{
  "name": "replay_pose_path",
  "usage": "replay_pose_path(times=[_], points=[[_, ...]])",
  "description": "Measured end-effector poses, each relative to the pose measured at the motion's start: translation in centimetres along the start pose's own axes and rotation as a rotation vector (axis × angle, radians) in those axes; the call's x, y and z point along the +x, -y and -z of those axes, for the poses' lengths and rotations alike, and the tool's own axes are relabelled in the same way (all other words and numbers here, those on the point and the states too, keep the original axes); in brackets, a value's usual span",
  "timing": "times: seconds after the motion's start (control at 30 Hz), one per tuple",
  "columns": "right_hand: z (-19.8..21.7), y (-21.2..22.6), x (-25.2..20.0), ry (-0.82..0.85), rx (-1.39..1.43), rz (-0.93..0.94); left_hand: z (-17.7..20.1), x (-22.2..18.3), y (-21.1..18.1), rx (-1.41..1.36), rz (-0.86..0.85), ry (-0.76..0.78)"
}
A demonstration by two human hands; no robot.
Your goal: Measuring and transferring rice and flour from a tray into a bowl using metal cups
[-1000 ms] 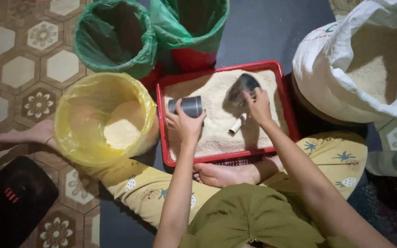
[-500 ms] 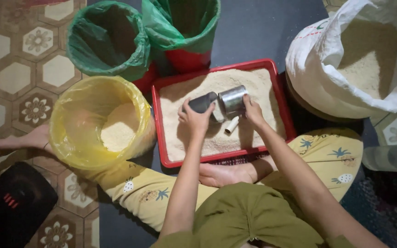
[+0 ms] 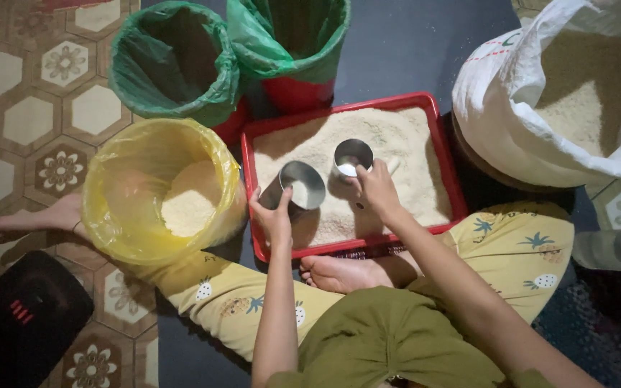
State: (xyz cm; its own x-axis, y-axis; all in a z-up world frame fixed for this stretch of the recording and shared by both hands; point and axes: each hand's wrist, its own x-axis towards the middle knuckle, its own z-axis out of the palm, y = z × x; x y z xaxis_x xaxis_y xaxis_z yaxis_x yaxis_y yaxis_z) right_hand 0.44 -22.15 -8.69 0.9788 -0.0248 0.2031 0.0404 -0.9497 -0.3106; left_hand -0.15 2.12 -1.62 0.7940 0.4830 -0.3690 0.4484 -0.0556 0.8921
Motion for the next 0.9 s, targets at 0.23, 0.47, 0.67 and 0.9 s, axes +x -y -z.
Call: replay_pose_path(times=[0.23, 0.47, 0.67, 0.9], points=[[-1.1, 0.4, -0.6, -0.129, -0.125, 0.132, 0.2, -0.8, -1.9, 0.057, -0.206, -0.066], [0.9, 1.0, 0.0, 0.036, 0.029, -0.080, -2.9, 0.7, -4.1, 0.109, -0.355, 0.030], [3.4, -1.0, -0.2, 0.033, 0.577, -0.402, -4.6, 0.6, -6.6, 0.129, -0.669, 0.050], [0.6, -3.8, -1.1, 0.274, 0.457, -0.708, -7.0, -0.2, -10.4, 0.427, -1.133, 0.196]])
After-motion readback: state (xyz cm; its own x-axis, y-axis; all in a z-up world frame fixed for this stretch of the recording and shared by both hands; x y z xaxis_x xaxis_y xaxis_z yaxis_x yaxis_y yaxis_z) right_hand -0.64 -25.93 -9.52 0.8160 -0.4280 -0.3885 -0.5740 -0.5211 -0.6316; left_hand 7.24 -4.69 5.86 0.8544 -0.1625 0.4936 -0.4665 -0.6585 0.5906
